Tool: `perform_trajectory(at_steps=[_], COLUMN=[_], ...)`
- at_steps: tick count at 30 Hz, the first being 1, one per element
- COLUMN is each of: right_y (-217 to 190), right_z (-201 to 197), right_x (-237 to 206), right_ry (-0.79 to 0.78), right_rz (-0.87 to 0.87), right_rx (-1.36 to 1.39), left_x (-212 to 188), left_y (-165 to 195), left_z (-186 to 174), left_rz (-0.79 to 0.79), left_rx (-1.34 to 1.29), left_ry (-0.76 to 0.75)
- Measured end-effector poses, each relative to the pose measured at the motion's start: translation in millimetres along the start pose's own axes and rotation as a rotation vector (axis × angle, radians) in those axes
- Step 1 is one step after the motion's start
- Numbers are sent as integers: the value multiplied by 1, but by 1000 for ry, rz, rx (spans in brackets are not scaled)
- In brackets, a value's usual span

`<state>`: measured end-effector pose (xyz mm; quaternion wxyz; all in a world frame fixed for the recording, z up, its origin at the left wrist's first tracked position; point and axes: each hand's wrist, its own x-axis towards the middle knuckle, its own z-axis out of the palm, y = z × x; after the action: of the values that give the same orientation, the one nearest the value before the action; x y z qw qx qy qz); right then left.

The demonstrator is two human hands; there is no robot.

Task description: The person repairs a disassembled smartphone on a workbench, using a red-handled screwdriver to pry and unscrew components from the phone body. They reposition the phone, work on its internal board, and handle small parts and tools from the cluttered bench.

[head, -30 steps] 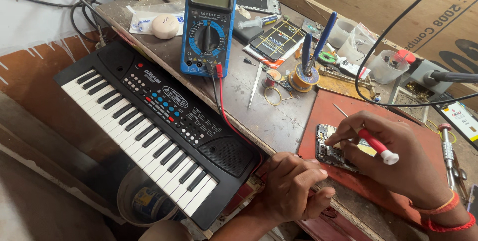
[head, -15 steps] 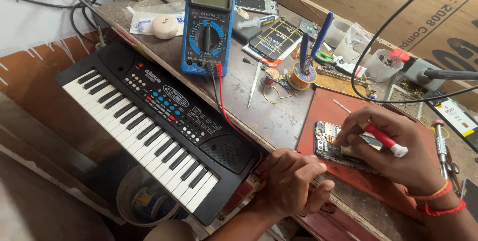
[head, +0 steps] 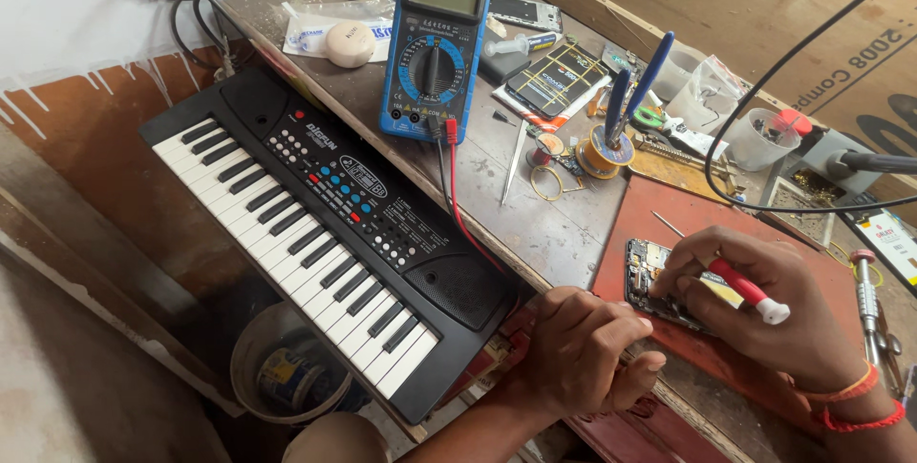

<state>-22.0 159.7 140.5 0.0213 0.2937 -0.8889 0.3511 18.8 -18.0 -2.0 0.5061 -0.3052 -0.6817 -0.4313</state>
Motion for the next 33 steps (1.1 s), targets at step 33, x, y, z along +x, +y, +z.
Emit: perform_trajectory(at_steps=[33], right_y=[-4], right_z=[5], right_x=[-1], right_ry=[1], right_rz=[43], right_rx=[-10], left_x=[-1], left_y=[-2], left_z=[-5], left_rz=[-4], left_rx=[-19], left_ry=[-4])
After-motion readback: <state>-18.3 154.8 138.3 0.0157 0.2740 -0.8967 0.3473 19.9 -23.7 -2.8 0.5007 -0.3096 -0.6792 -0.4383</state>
